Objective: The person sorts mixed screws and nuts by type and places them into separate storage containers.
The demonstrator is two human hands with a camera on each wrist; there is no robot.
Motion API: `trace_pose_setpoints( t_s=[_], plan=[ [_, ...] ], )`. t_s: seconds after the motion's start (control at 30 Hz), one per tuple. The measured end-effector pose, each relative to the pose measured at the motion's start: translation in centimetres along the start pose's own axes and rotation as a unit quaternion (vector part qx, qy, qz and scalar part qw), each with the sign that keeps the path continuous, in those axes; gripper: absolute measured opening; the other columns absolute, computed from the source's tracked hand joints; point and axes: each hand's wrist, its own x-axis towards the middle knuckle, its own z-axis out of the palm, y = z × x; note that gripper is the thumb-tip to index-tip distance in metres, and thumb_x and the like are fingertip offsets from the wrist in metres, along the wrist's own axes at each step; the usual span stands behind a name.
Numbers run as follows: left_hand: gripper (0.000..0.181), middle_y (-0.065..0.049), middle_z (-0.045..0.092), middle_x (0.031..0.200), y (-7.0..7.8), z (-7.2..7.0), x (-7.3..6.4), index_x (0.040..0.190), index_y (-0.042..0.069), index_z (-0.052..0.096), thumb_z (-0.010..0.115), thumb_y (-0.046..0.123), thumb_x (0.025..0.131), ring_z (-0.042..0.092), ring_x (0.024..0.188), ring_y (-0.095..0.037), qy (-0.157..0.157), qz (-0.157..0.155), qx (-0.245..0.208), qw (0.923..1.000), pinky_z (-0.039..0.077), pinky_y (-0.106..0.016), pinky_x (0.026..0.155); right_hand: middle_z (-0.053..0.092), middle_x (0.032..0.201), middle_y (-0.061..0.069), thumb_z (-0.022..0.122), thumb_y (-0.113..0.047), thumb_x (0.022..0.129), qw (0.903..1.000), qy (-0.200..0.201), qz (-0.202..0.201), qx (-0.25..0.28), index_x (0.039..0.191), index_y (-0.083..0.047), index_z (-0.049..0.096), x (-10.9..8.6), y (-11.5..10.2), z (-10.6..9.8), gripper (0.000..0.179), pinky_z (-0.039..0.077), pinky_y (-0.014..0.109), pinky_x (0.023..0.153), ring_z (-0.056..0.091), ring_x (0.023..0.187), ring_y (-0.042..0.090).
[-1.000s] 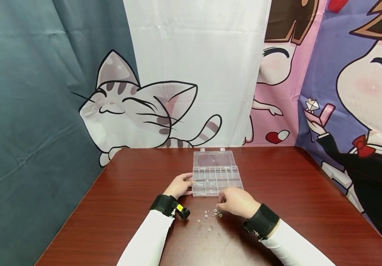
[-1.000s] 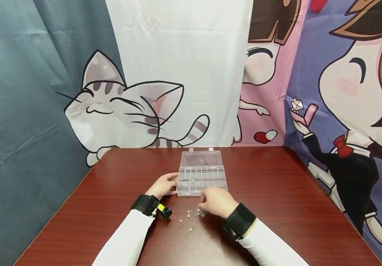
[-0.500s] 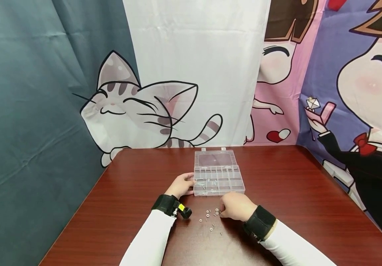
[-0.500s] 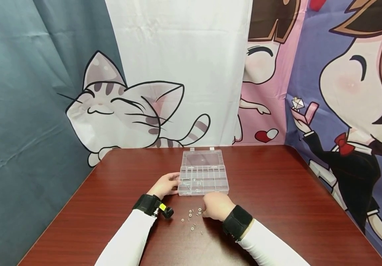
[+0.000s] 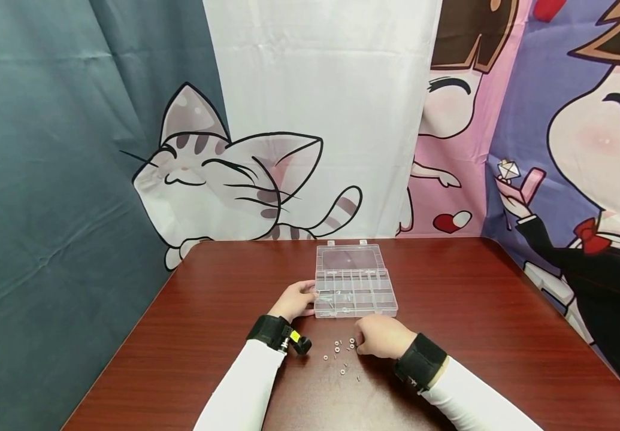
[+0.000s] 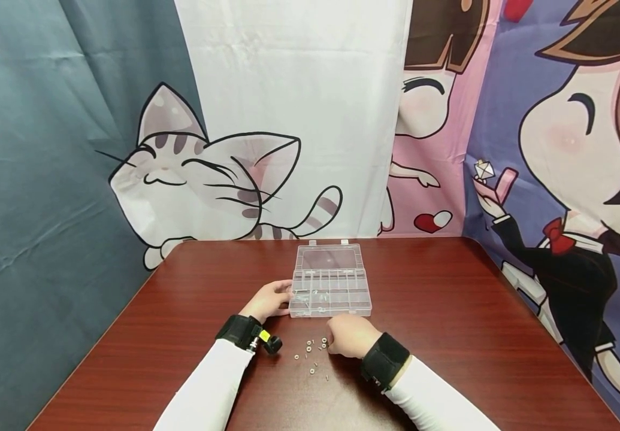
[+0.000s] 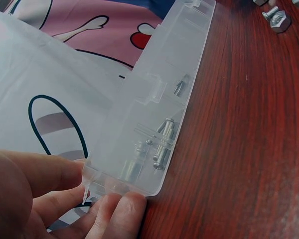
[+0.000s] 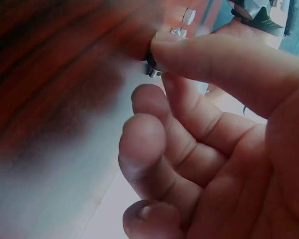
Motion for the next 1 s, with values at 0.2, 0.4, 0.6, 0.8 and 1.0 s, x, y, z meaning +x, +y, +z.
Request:
trace_pose_setpoints(
  t_s=[0.2,0.4,0.6,0.8,1.0],
  plan=[
    [0.049,-0.019,0.056,0.134,0.1,0.0,0.1,0.145,0.003,0.048,0.060,0.009,0.098,0.065,0.098,-0.021,0.004,-0.003,-0.002,1.0000,0.060,-0.033,0.072,0.050,0.065,-0.012,0.075,-0.013,0.077,0.9998,0.002,-0.001,0.022,0.070,-0.021,0.056,0.4,0.5,-0.3,0.021,0.041,0.027,0.056,0.046,0.061,0.007],
    [0.049,-0.019,0.058,0.132,0.1,0.0,0.1,0.145,0.002,0.048,0.060,0.008,0.098,0.065,0.098,-0.022,0.002,0.000,-0.001,1.0000,0.060,-0.033,0.071,0.049,0.065,-0.011,0.074,-0.012,0.080,0.9978,0.041,-0.007,0.051,0.073,-0.021,0.053,0.9,1.3,-0.8,0.024,0.039,0.026,0.055,0.045,0.060,0.007],
    [0.050,-0.021,0.057,0.132,0.1,0.0,-0.1,0.145,-0.001,0.046,0.058,0.006,0.098,0.065,0.099,-0.023,-0.003,0.002,-0.005,1.0000,0.059,-0.032,0.071,0.053,0.069,-0.012,0.073,-0.010,0.084,0.9911,0.105,0.012,0.081,0.075,-0.020,0.056,1.5,1.7,-1.8,0.021,0.043,0.025,0.059,0.049,0.064,0.005],
    [0.049,-0.020,0.057,0.132,0.1,0.0,0.0,0.145,0.000,0.046,0.058,0.007,0.098,0.065,0.100,-0.023,0.001,-0.003,0.000,1.0000,0.060,-0.033,0.071,0.059,0.072,-0.009,0.075,-0.013,0.086,0.9764,0.167,0.070,0.118,0.079,-0.019,0.063,2.9,3.0,-2.8,0.015,0.046,0.028,0.064,0.054,0.067,0.008],
    [0.048,-0.019,0.059,0.129,0.2,0.0,0.1,0.145,0.001,0.047,0.057,0.007,0.099,0.066,0.097,-0.022,-0.002,-0.005,-0.003,1.0000,0.059,-0.032,0.070,0.063,0.076,-0.003,0.072,-0.013,0.089,0.9603,0.193,0.128,0.155,0.084,-0.013,0.069,4.6,4.8,-3.1,0.006,0.045,0.032,0.064,0.054,0.069,0.014]
  ],
)
